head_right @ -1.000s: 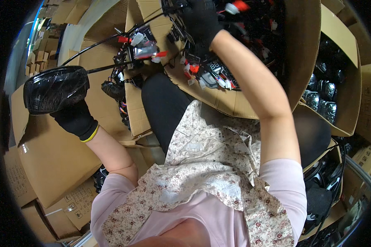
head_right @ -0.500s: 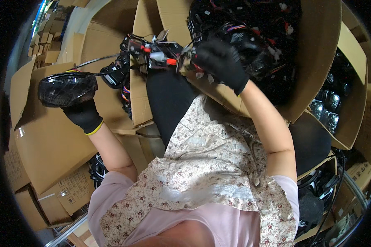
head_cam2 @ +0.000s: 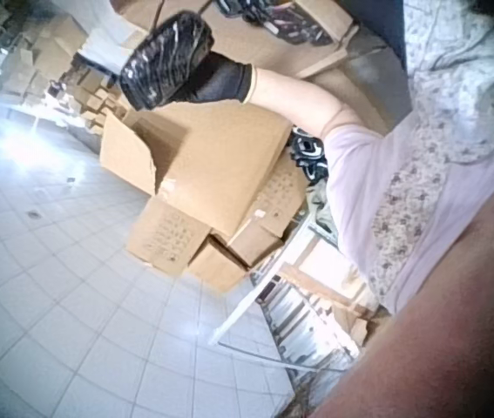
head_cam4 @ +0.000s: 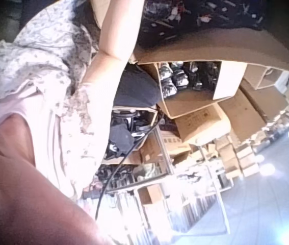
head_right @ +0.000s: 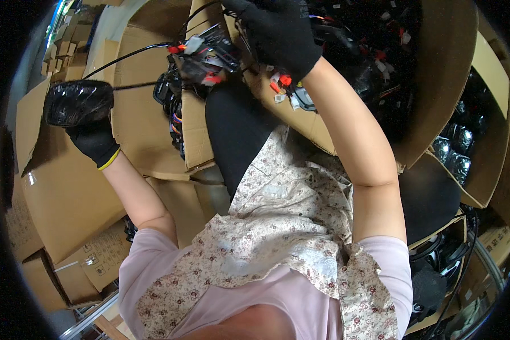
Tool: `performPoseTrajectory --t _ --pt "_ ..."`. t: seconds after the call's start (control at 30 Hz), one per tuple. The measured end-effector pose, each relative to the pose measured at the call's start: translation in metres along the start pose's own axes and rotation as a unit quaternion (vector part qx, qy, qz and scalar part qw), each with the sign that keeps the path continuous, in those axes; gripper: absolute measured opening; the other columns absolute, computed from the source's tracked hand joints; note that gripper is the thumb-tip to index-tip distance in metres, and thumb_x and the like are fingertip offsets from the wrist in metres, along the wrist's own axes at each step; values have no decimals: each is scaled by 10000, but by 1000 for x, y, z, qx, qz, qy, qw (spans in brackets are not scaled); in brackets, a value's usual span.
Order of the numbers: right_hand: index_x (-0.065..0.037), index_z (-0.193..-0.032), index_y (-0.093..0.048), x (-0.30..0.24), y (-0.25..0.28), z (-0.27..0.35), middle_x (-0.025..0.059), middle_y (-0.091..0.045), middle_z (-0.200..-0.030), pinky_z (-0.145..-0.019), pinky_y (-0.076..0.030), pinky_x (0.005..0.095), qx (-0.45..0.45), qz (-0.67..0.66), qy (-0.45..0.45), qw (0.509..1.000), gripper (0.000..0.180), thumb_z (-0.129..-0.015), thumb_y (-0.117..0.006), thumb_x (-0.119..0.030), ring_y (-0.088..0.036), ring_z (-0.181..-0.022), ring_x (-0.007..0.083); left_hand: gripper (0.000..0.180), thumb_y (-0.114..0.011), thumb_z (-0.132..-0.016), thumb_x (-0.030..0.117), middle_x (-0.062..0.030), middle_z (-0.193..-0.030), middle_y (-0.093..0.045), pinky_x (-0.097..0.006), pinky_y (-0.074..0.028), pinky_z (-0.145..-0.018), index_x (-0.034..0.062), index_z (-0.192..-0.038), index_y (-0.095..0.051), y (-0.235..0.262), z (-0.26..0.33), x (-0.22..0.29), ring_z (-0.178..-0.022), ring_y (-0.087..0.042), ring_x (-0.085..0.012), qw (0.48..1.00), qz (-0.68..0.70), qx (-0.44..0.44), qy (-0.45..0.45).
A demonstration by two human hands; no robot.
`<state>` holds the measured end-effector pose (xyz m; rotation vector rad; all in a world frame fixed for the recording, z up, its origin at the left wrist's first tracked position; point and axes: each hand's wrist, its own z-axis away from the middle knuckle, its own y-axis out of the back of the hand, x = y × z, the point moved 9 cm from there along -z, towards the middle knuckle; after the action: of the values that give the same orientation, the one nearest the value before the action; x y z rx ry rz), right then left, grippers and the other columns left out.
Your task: Inspecting and sorting digital speedometer displays for electric scooters or motorcycles.
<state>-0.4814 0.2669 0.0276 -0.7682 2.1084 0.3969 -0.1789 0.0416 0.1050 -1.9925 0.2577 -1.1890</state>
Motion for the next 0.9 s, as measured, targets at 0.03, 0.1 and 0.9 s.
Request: performPoseTrajectory --t 0.03,0.1,0.9 --pt "16 -940 -679 1 -3 -1 67 -680 -856 -718 -506 303 -1 0 1 1000 96 -926 -664 -78 -632 -794 147 365 -495 -1023 323 -130 -1356 -589 -537 -340 -1155 97 -1289 -603 8 -4 5 -1257 -541 -316 999 -27 -18 27" --pt "13 -968 -691 43 -25 8 101 -678 -850 -722 -512 314 -53 -189 -177 964 99 -915 -664 -67 -645 -790 175 421 -485 -1019 346 -130 -1393 -563 -507 -335 -1156 68 -1321 -575 31 -15 -14 -1310 -494 -290 964 180 -138 141" --pt "-18 -1088 -668 17 34 -21 114 -693 -1002 -825 -523 308 -85 170 145 971 249 -846 -725 -34 -643 -932 150 238 -651 -924 179 -116 -1066 -711 -340 -521 -863 56 -1119 -711 -20 -95 -195 -975 -682 -201 386 -843 -298 -227"
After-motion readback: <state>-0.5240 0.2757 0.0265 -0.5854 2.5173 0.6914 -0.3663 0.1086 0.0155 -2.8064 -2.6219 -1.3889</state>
